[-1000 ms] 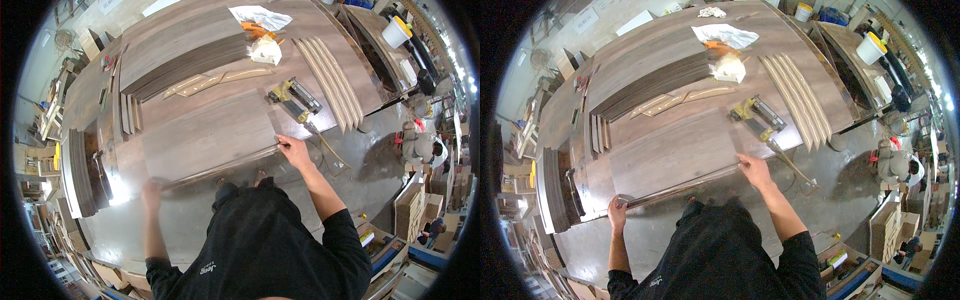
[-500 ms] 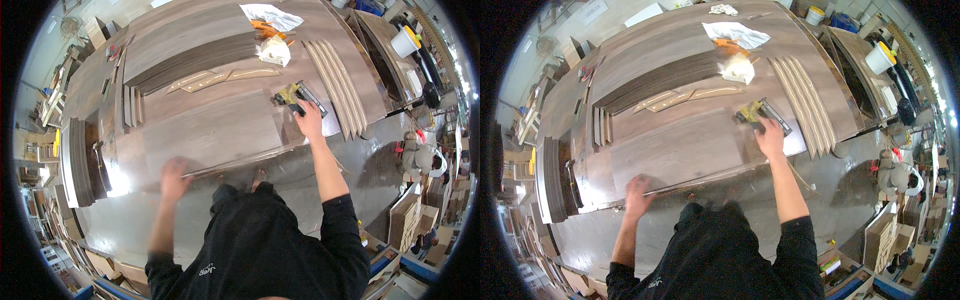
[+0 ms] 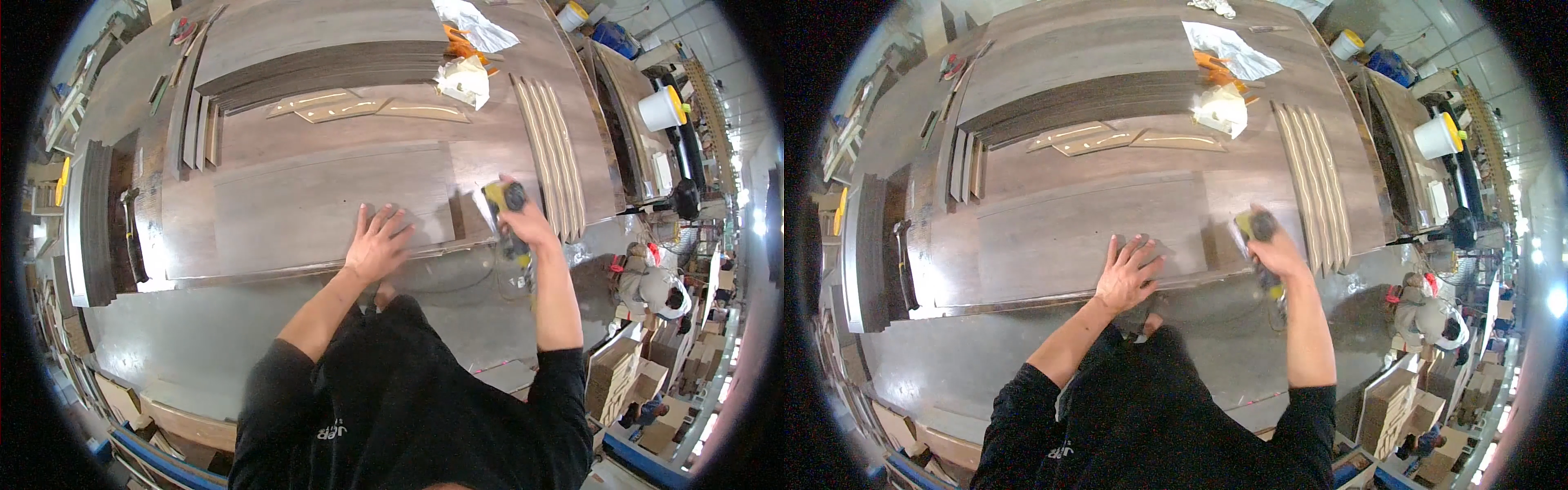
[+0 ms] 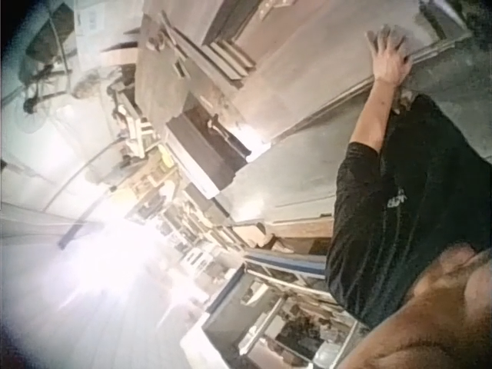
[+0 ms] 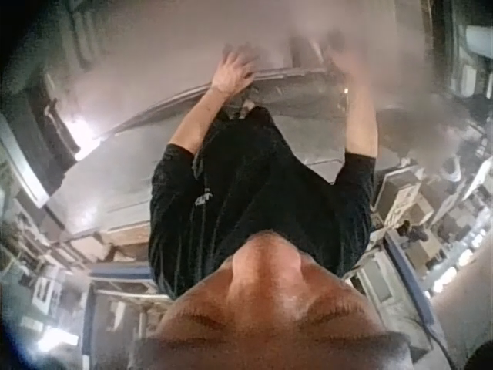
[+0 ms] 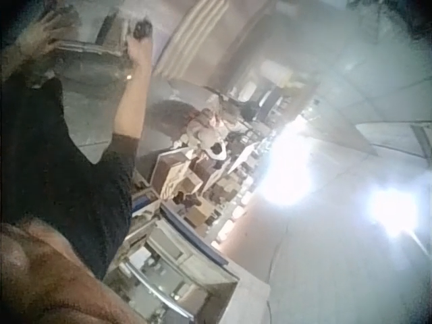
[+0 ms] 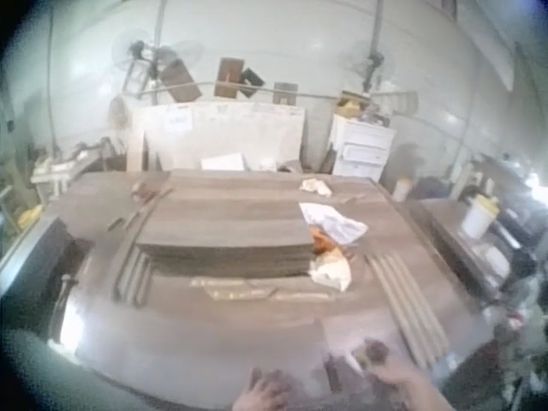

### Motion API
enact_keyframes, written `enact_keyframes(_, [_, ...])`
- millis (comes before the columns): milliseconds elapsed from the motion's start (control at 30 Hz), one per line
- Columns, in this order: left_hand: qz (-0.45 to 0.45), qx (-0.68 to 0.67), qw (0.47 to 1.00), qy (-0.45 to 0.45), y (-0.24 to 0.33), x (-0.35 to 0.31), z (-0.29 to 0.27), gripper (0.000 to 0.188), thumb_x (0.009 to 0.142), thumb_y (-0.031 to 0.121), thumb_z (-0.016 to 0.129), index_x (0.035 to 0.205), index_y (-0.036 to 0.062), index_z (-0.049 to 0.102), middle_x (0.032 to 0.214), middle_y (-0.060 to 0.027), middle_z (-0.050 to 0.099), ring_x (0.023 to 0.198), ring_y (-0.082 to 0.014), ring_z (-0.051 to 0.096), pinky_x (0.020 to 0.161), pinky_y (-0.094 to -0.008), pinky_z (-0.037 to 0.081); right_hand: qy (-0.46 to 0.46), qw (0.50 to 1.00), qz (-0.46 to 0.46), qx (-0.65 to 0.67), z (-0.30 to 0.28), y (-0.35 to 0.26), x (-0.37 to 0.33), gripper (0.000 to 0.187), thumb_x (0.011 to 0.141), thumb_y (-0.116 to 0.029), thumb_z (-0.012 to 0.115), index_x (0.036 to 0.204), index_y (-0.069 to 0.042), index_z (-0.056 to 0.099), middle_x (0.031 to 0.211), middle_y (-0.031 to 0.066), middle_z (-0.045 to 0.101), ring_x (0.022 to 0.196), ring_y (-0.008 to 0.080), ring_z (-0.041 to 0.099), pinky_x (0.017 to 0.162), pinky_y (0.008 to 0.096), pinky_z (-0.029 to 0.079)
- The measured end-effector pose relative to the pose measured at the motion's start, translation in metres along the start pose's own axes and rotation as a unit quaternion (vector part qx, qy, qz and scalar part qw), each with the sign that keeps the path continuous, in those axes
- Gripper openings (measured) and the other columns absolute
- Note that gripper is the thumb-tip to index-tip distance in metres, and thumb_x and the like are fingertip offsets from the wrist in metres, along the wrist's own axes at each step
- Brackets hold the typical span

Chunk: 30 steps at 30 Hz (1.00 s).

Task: Assembling and nailing wooden furniture panels using a pneumatic nail gun and hammer.

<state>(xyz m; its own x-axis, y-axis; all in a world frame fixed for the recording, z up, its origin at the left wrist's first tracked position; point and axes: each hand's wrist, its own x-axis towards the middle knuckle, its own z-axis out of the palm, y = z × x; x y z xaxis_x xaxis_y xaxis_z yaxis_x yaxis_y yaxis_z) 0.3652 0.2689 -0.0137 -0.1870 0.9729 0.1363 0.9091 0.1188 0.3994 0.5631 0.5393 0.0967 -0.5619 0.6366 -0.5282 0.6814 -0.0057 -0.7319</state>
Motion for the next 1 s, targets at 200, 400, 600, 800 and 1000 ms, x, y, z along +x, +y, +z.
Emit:
enact_keyframes(200, [-0.004,0.005,1.000,-0.004,0.004,0.004,0.003,0.057,0.084,0.042,0.075,0.137,0.0287,0.060,0.149,-0.0031,0.046,0.144,-0.0296,0.034,0.116,-0.0761,0.018,-0.053,0.977,0.026,0.205,0.024,0.014,-0.073,0.063,0.092,-0.009,0.062,0.152,-0.009,0.043,0.107,0.0150,0.071,0.051,0.0139,0.053,0.046,0.0279,0.045])
enact_keyframes(400, [0.001,0.019,1.000,0.004,0.002,0.003,0.006,0.058,0.084,0.042,0.074,0.138,0.0302,0.059,0.150,-0.0024,0.045,0.144,-0.0294,0.034,0.116,-0.0762,0.017,-0.009,0.996,0.027,0.082,0.054,-0.005,-0.072,0.056,0.085,-0.009,0.070,0.140,-0.011,0.059,0.074,-0.0011,0.061,0.049,0.0078,0.047,0.046,0.0269,0.039])
enact_keyframes(600, [0.003,0.025,1.000,-0.004,0.001,0.004,0.006,0.056,0.086,0.042,0.072,0.139,0.0299,0.058,0.150,-0.0023,0.045,0.146,-0.0296,0.031,0.117,-0.0755,0.015,-0.013,0.995,0.048,0.081,0.054,-0.014,-0.069,0.058,0.085,-0.009,0.069,0.142,-0.015,0.058,0.072,-0.0009,0.060,0.051,0.0089,0.050,0.047,0.0269,0.042])
enact_keyframes(800, [-0.001,0.024,1.000,-0.009,0.001,0.002,0.004,0.055,0.087,0.043,0.071,0.139,0.0296,0.058,0.151,-0.0022,0.043,0.146,-0.0297,0.031,0.117,-0.0755,0.015,-0.004,0.996,0.049,0.069,0.063,-0.014,-0.071,0.062,0.084,-0.010,0.068,0.144,-0.015,0.055,0.083,0.0029,0.065,0.052,0.0105,0.053,0.048,0.0281,0.045])
enact_keyframes(1000, [0.001,0.021,1.000,0.001,0.002,0.001,0.006,0.056,0.086,0.043,0.072,0.139,0.0291,0.058,0.150,-0.0024,0.044,0.145,-0.0295,0.032,0.117,-0.0751,0.016,0.002,0.990,0.048,0.129,0.063,-0.001,-0.083,0.065,0.085,-0.010,0.065,0.148,-0.013,0.049,0.094,0.0069,0.069,0.055,0.0115,0.051,0.050,0.0274,0.044])
